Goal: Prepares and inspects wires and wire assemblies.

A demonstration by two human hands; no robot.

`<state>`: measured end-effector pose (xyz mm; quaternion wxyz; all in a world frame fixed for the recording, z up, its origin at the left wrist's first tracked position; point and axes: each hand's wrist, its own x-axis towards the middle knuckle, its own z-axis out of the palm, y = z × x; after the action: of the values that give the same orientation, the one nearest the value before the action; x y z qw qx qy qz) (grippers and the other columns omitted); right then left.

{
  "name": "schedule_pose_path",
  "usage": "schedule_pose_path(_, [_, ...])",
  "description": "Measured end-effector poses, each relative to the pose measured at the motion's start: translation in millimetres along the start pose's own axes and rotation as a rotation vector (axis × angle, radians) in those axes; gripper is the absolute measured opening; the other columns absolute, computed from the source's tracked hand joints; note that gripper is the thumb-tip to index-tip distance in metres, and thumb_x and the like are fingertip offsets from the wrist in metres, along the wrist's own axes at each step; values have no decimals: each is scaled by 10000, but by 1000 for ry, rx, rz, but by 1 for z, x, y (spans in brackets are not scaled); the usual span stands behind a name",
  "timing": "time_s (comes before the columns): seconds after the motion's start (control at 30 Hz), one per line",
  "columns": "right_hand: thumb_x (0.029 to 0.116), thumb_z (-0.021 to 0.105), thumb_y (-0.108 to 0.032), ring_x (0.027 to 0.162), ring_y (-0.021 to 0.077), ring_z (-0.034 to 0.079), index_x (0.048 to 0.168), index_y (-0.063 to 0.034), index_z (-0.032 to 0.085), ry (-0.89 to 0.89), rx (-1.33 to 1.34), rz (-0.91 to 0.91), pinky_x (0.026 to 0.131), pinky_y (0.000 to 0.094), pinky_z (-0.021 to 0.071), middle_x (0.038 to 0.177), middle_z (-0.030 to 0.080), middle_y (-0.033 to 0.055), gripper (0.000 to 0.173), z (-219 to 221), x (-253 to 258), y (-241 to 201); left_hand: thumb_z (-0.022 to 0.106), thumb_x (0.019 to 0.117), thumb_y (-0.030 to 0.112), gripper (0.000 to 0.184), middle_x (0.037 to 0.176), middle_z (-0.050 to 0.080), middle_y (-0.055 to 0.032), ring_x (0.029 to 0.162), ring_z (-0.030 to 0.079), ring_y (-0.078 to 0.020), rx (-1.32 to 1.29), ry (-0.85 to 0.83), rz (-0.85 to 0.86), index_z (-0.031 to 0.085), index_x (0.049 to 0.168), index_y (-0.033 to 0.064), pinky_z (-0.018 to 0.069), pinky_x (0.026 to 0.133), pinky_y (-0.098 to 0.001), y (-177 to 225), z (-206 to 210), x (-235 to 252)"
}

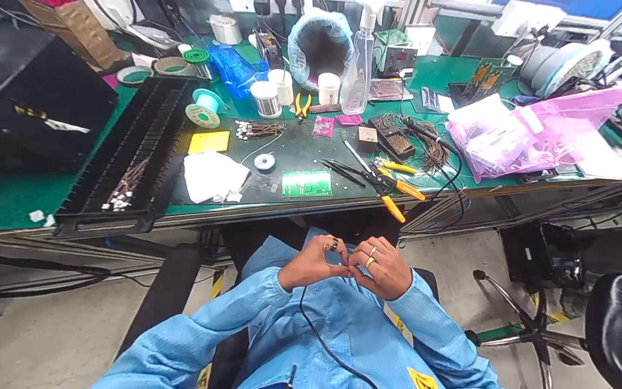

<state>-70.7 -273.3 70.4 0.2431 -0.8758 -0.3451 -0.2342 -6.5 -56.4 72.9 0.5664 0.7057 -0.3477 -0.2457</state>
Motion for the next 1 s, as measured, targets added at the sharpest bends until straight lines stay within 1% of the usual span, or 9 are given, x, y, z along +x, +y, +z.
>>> schedule_pose_path(0.1, [977,590,-216,892,219,656,924,-126,689,-7,-6,-6,784,355,517,908,696,53,144,-2,-1,-2,841,829,198,169,992,737,-12,1066,633,-52,44,-68,-2,762,884,58,486,980,-263,5,-5,-2])
schedule_pose_path(0.2, [975,592,-215,888,218,654,928,-127,688,-12,25,-16,782,352,519,904,692,52,139,-3,0,-4,839,818,148,130,972,749,-21,1070,648,-63,-1,-100,30,766,850,45,492,997,-268,6,-9,-2])
schedule_pose_path(0.3, [976,594,-214,893,217,652,935,-125,687,-6,45,-25,786,352,521,908,692,51,135,-1,0,-5,863,780,117,133,944,755,-30,1061,668,-83,-42,-64,82,753,786,43,510,1000,-282,0,-7,-2])
schedule_pose_path(0.4, [973,602,-210,894,218,653,944,-120,690,5,59,-25,782,348,523,913,693,54,129,-1,0,-5,874,753,96,129,909,758,-6,1016,682,-68,-86,-22,93,750,757,61,524,968,-274,-2,-3,-2])
schedule_pose_path(0.67, [980,602,-222,901,223,654,949,-117,688,-7,113,-23,792,357,528,916,693,58,139,-1,1,-5,879,726,57,148,896,756,4,989,687,-58,-162,18,116,734,752,60,532,951,-270,-3,2,-4])
schedule_pose_path(0.73, [982,598,-221,900,220,654,949,-115,689,-6,119,-24,792,354,528,915,693,60,144,-1,2,-5,882,732,91,154,898,752,7,998,679,-56,-120,27,142,730,751,70,519,964,-272,-5,2,-4])
schedule_pose_path(0.83, [984,597,-224,904,222,653,950,-113,691,-1,120,-31,793,353,523,924,697,62,149,0,1,-5,877,755,229,176,914,740,36,1041,640,-47,5,36,146,741,767,119,419,1028,-338,-8,2,-6])
schedule_pose_path(0.93, [980,599,-220,906,222,652,943,-117,687,-7,111,-23,795,353,520,923,697,59,140,-2,1,-4,852,803,317,199,997,743,56,1115,605,-44,76,2,114,787,871,141,377,1067,-370,-6,0,-9])
schedule_pose_path(1.0, [971,605,-210,903,221,653,936,-116,687,-1,108,-20,793,350,520,919,699,59,130,-2,1,-4,833,837,309,211,1041,745,44,1144,595,-51,66,-34,109,798,925,121,395,1060,-346,-4,-2,-9])
